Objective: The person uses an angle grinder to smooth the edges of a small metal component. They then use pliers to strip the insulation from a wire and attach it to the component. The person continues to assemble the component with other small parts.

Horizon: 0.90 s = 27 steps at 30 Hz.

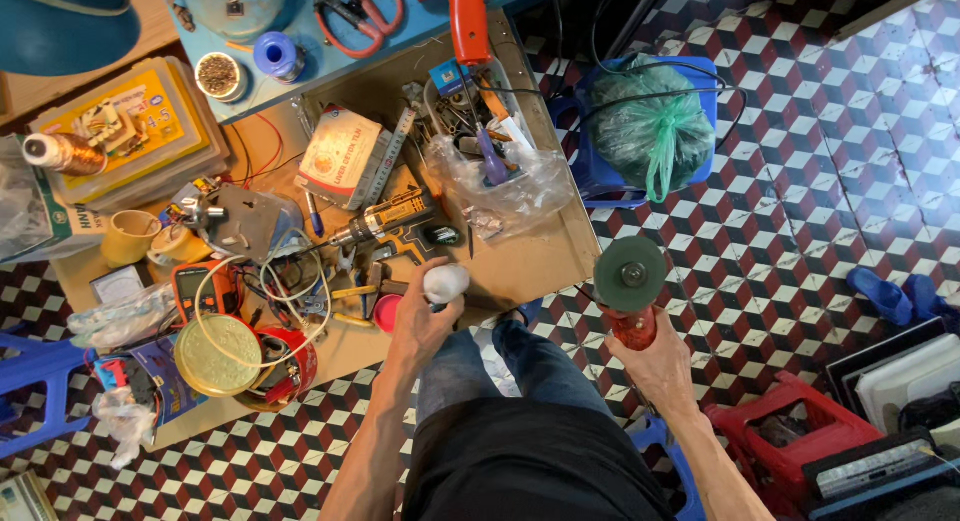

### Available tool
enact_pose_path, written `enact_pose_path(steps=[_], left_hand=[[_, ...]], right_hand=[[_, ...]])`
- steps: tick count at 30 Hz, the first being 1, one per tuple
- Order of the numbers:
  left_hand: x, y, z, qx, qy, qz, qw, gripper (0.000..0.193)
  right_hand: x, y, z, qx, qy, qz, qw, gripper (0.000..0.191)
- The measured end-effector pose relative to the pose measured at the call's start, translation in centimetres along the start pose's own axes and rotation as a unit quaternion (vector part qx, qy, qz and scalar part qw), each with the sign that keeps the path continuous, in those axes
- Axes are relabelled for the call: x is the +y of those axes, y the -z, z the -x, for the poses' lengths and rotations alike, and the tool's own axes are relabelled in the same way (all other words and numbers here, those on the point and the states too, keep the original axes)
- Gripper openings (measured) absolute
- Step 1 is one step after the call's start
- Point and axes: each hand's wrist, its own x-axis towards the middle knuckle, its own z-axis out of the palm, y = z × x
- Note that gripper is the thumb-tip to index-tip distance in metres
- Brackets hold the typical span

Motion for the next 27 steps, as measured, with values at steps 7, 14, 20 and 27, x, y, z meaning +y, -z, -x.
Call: enact_pose_path(steps=[7,14,20,27], left_hand=[[0.5,7.6,1.9,0.162,-0.021,-0.004,0.987,0.053],[4.0,16.4,-2.4,0.182,0.052,0.284,0.94,0.06],[7.6,21.3,-7.2,0.176,-0.045,0.079,0.98,0.055],[9.9,22.7,-20.0,0.164,-0.198,0.064,0.964,0.06]], right_hand=[[-5.6,-2.8,0.3,-0.014,0.047,-0.015,0.999,0.069],[-13.2,-5.7,1.3,-0.031,0.042,0.026,0.998,0.074],[-17.6,-8.4,1.4,-0.026,0.046,0.02,0.998,0.087],[-19.6,-9.9,-0.8,-0.018,-0.013,0.007,1.0,0.102]])
